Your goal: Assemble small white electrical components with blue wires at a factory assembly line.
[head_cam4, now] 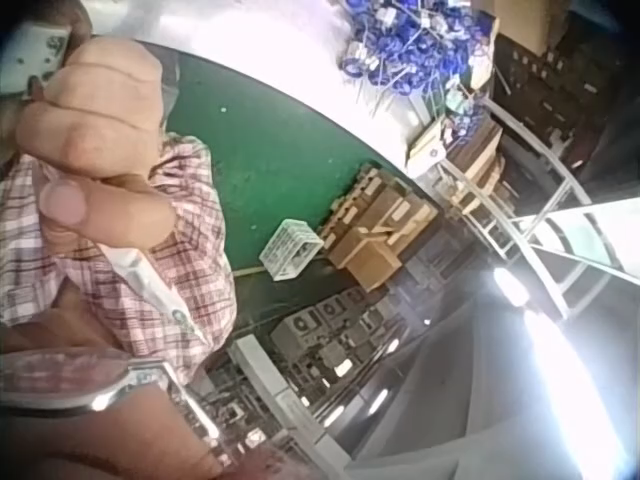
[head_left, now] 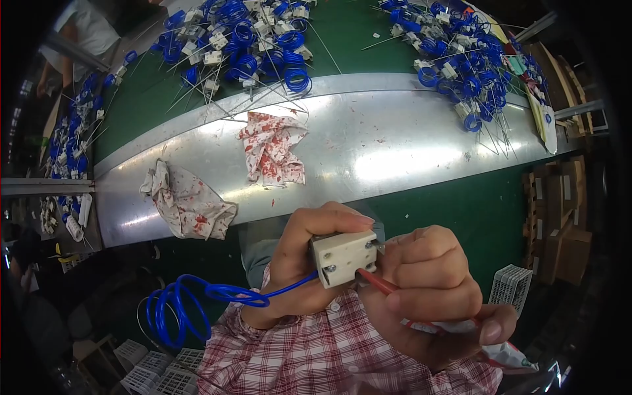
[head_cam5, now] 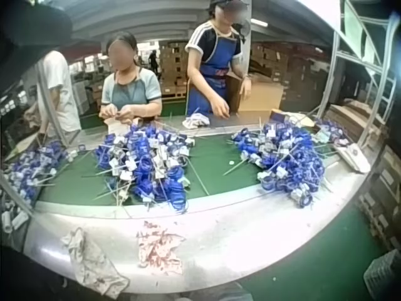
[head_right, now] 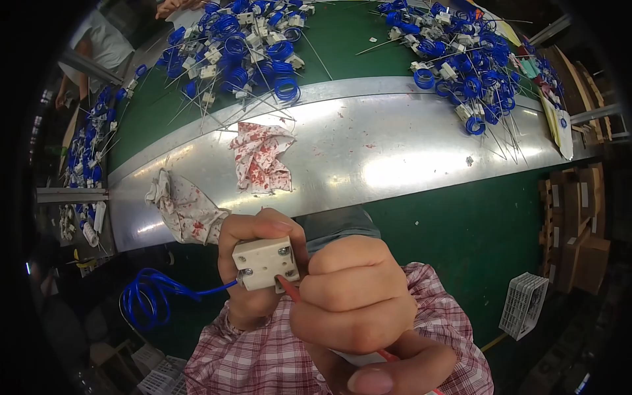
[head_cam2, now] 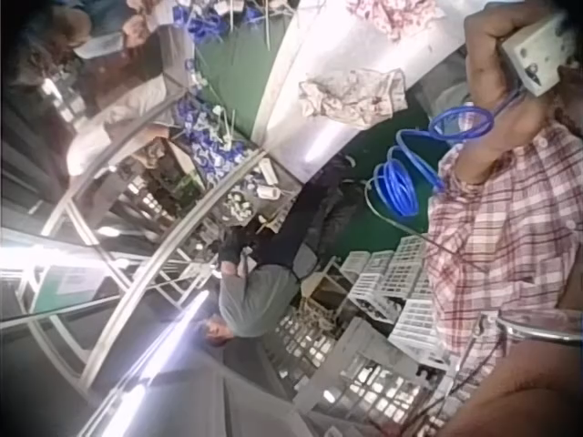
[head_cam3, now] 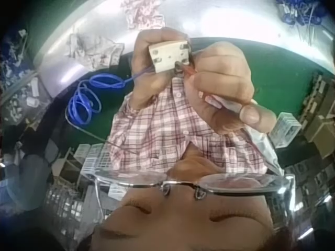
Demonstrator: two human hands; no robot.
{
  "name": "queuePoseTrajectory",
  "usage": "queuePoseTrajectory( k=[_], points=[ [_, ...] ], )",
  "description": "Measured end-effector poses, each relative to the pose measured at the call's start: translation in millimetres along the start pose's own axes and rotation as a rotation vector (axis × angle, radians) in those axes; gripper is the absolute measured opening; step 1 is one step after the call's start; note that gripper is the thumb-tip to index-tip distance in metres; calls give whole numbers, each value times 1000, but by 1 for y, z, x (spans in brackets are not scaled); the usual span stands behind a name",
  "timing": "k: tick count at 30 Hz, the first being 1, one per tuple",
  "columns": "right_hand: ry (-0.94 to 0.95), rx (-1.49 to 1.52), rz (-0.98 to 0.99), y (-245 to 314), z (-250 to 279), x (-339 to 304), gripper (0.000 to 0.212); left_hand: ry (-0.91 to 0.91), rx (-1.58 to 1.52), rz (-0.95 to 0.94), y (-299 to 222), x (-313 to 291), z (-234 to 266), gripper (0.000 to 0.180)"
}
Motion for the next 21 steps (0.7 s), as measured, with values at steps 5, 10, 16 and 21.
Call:
queuePoseTrajectory(
  k=[5, 10, 16, 21],
  points=[
    [30, 8, -67, -1, 3, 2, 28, 17, -2, 5, 2, 2, -1, 44],
    [16, 80, -146, -9, 1, 1, 29, 31, -32, 11, 2, 3, 2, 44],
    [29, 136, -198, -12, 5, 1, 28, 28, -30, 4, 3, 2, 2, 42],
    [96, 163, -220, -15, 2, 3, 29, 33, -16, -4, 3, 4, 3, 42]
  ],
)
Point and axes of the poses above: each hand's wrist, its own x-axis towards the middle knuckle, its own z-axis out of the back of the hand, y = z × x, the point moved 5 cm from there along x, towards the middle knuckle, and after that the axes turned 3 degrees about -y, right-handed, at the moved point
